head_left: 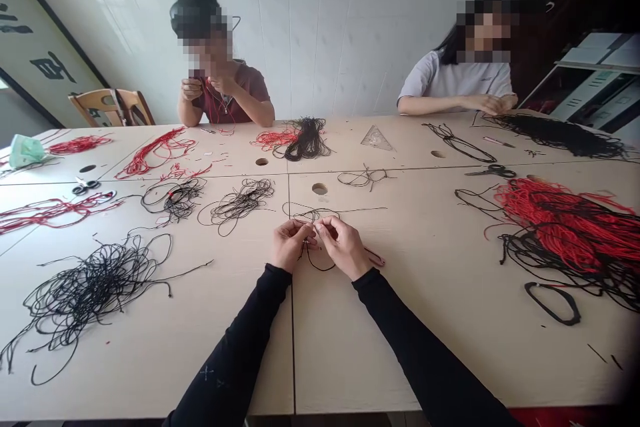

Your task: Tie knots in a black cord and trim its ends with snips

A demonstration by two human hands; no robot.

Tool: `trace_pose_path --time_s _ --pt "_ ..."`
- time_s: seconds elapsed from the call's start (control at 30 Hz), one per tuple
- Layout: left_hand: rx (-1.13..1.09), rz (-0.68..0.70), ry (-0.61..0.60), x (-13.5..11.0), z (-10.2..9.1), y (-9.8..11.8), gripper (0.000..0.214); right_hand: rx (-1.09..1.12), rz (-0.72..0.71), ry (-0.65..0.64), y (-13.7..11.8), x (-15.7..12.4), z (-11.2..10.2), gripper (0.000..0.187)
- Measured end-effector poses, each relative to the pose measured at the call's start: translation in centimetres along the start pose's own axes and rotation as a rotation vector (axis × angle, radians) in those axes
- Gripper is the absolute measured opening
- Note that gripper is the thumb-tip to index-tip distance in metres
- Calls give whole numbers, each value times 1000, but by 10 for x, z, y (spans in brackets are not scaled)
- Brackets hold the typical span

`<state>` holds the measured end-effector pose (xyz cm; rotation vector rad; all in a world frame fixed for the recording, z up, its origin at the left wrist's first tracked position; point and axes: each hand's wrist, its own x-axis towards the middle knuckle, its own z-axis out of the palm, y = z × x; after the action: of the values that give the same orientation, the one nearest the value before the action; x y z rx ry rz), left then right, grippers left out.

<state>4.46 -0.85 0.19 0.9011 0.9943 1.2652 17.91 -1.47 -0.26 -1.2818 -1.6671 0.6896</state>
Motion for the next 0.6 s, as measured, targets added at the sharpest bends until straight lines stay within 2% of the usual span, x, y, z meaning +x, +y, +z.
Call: trace_pose_path --time_s 0.1,0.2,0.37,0.6 --pt "72 49 16 -1 2 -2 28 1 5 92 -1 -1 -1 23" --pt "258 159 31 -3 4 -2 24 -5 -45 155 -6 -2 -3 22" --pt "584 365 25 -8 7 -1 17 -58 -204 75 -13 -1 -2 18" --pt "677 362 0 -9 7 -1 30 -3 -123 43 -8 0 -3 17"
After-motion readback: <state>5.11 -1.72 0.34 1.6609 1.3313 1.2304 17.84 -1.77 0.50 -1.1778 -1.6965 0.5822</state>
